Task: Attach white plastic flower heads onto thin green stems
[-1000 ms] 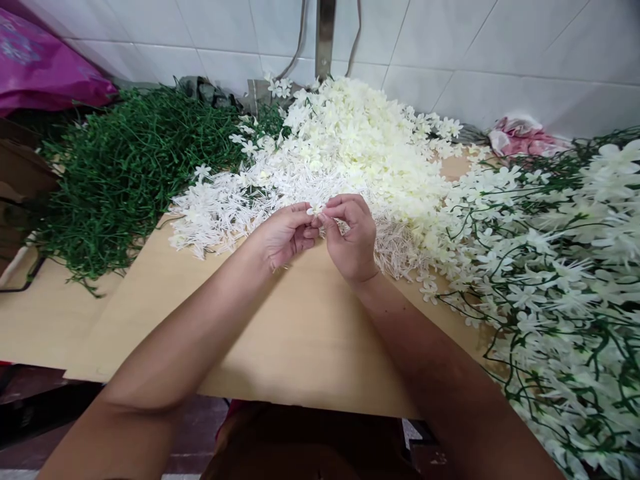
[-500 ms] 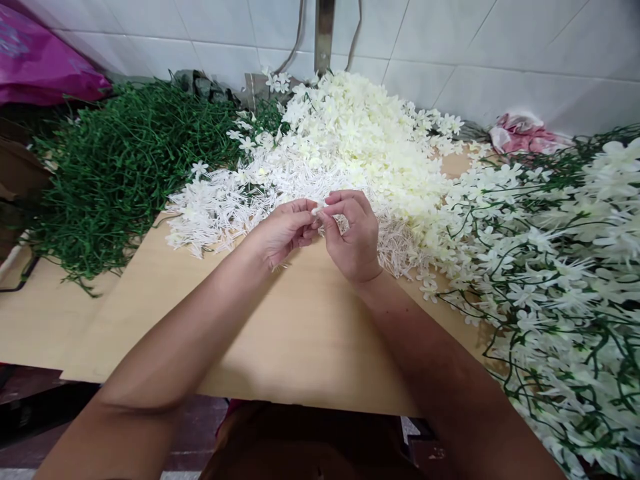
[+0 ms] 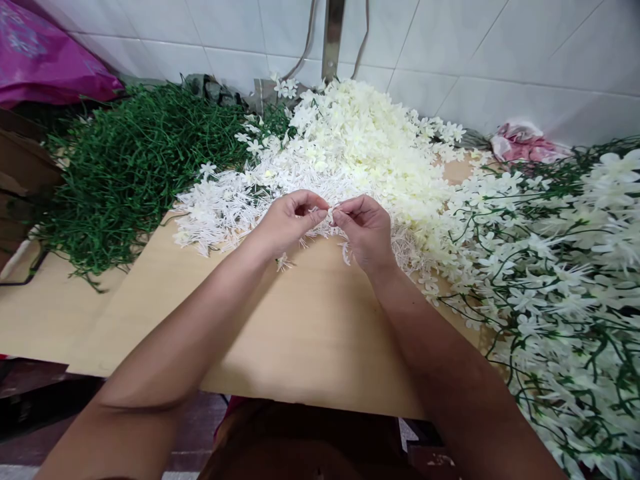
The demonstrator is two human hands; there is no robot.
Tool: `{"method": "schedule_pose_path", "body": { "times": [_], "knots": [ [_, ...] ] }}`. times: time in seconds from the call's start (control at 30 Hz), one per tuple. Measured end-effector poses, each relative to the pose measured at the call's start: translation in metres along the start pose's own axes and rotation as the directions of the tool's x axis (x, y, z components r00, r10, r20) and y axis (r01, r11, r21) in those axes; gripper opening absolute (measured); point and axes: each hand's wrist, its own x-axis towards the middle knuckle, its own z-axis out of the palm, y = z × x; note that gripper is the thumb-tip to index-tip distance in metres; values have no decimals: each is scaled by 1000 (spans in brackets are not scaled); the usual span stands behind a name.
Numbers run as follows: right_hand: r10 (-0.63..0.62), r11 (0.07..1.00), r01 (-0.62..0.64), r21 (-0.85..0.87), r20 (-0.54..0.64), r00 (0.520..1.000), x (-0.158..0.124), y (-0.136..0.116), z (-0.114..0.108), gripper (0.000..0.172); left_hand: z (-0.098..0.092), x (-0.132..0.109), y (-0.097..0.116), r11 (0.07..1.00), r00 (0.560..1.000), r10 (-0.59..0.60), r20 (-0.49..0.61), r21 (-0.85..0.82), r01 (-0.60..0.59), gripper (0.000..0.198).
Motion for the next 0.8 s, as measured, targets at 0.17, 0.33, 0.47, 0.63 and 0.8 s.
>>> {"method": "schedule_pose_path", "body": {
  "times": [0.17,0.33,0.47,0.63,0.8],
  "knots": [
    [117,989,-115,95,-15,993,-1,-1,5,36,4,-1,1,999,1000,-18,-16,-28,18,8],
    [228,966,-232,115,45,973,-1,-4,5,41,6,-3,4,998,997,26,-69,65,-22,4],
    [289,949,-297,106,87,953,0,-2,2,38,-11,-1,3,939,990,96,-105,340,-55,12],
    [342,925,-349,152,71,937,1,1,-4,36,-65,-28,4,722,979,196,56,668,-182,16],
    [427,864,-445,235,123,896,-2,0,0,39,-102,-84,-16,640,910,30,414,691,-335,21]
  ]
}}
